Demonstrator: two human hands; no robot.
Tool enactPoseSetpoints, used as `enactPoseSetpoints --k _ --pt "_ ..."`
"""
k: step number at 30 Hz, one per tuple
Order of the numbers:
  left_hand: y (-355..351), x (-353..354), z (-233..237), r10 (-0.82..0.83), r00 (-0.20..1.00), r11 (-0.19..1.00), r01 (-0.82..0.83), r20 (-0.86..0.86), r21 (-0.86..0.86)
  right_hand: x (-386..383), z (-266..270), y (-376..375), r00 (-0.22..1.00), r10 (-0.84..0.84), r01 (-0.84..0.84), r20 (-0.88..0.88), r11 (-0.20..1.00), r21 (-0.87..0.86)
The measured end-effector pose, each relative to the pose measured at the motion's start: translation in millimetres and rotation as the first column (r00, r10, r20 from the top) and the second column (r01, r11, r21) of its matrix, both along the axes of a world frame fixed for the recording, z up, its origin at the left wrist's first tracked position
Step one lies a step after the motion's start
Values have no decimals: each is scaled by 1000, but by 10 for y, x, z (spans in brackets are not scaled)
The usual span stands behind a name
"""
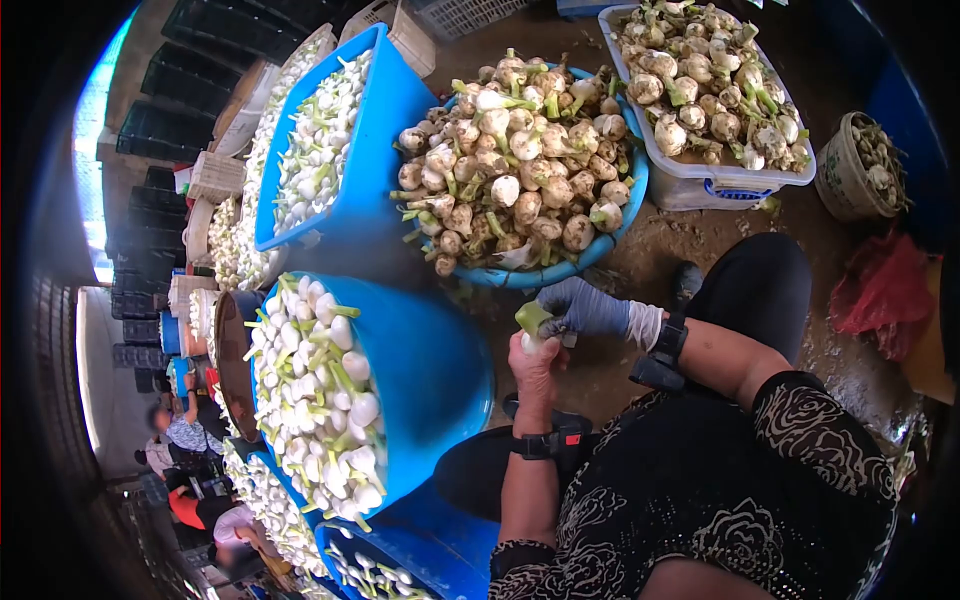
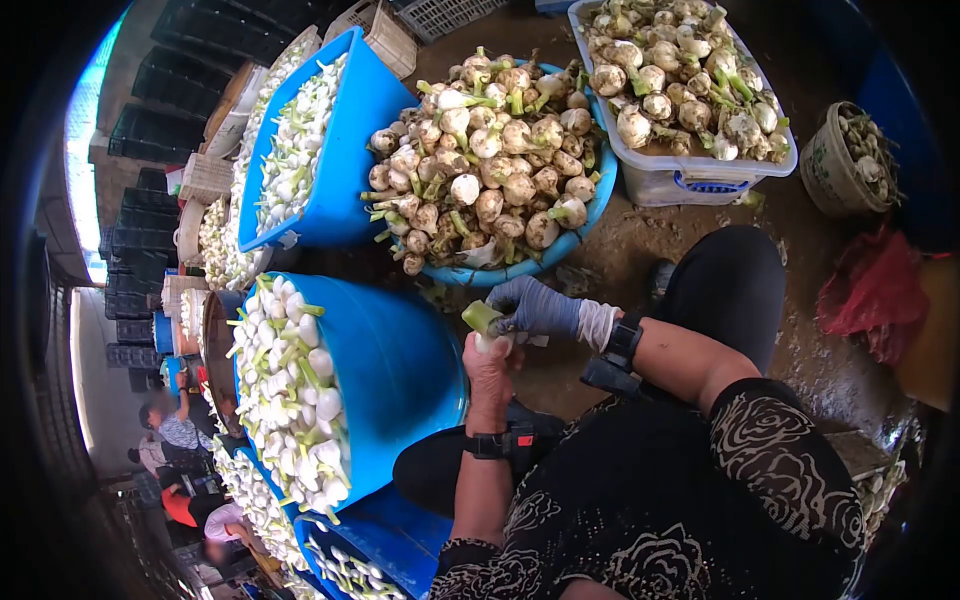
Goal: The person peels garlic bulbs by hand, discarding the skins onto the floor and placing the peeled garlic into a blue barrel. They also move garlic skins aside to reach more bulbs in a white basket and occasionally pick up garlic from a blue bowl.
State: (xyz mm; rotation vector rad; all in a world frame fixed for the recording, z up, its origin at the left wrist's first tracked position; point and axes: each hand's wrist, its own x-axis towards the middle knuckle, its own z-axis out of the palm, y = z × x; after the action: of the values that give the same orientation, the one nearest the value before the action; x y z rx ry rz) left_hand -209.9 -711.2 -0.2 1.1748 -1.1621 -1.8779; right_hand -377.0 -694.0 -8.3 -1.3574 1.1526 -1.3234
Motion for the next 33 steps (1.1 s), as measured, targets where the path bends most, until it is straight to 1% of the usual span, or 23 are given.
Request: enactPoseSetpoints --k 1,2,3,4,6,10,12,15,17,18,20,22,23,24,25,26,27,28,29,30,31,32,33 --pt "-22 18 9 -60 995 997 64 -78 50 -21 -5 -3 1000 1 -1 0 1000 3" --pt "-45 39 19 -115 981 987 132 -158 96 -39 -11 -4 995 22 -30 95 996 85" --pt "-58 39 70 -113 981 987 129 -157 100 -43 -20 0 981 35 -67 191 984 164" --pt "-60 38 126 -134 976 979 158 -174 132 -24 -34 1 981 37 -70 193 983 170" --pt "-76 41 159 -150 970 968 183 -191 170 33 -31 -21 943 -67 10 326 985 173" --pt "-151 70 105 -185 949 966 223 -255 129 30 97 0 907 -139 24 397 959 281" --pt "-162 51 117 -189 948 970 220 -257 99 15 150 -14 901 -250 136 354 938 318" --pt "-117 -33 203 -136 947 989 147 -292 15 -7 132 -31 923 -293 224 250 936 271" --pt "-61 -82 192 -14 937 999 1 -348 -36 39 153 -21 929 -260 203 264 953 223" --pt "-73 -81 178 -13 937 999 0 -349 -36 65 171 -14 934 -226 183 278 968 174" --pt "-107 -68 109 286 916 957 -257 -281 136 99 188 7 952 -239 203 190 961 189" --pt "-183 38 -5 295 900 955 -263 -322 141 93 173 1 965 -243 219 98 954 206" --pt "-243 108 -32 220 866 972 -154 -449 179 46 153 -42 870 -374 294 322 917 270" --pt "-275 151 -35 148 808 979 -39 -570 200 -21 115 -98 706 -488 346 514 870 350" --pt "-268 141 31 210 755 966 -64 -621 249 -155 127 -164 673 -546 411 499 837 362" --pt "-269 124 97 211 754 967 -66 -622 247 -287 140 -118 685 -641 442 346 744 502" --pt "-270 103 163 279 752 950 -124 -597 287 -359 -42 -133 867 -485 391 115 804 449" --pt "-273 105 185 347 746 927 -184 -568 326 -386 -98 -140 949 -283 315 -139 853 416" --pt "-288 133 145 355 745 925 -191 -565 329 -346 -163 -113 951 -277 310 -139 855 415" --pt "-296 140 141 362 742 923 -199 -564 330 -245 -42 -45 860 -33 218 -509 926 308" --pt "-309 142 134 284 731 951 -133 -620 279 -149 28 -5 578 160 76 -800 966 248" --pt "-316 144 127 201 716 973 -64 -669 224 -86 17 -1 580 166 70 -798 965 252" --pt "-324 155 116 206 717 971 -67 -666 228 -36 10 4 787 -5 37 -617 999 39"
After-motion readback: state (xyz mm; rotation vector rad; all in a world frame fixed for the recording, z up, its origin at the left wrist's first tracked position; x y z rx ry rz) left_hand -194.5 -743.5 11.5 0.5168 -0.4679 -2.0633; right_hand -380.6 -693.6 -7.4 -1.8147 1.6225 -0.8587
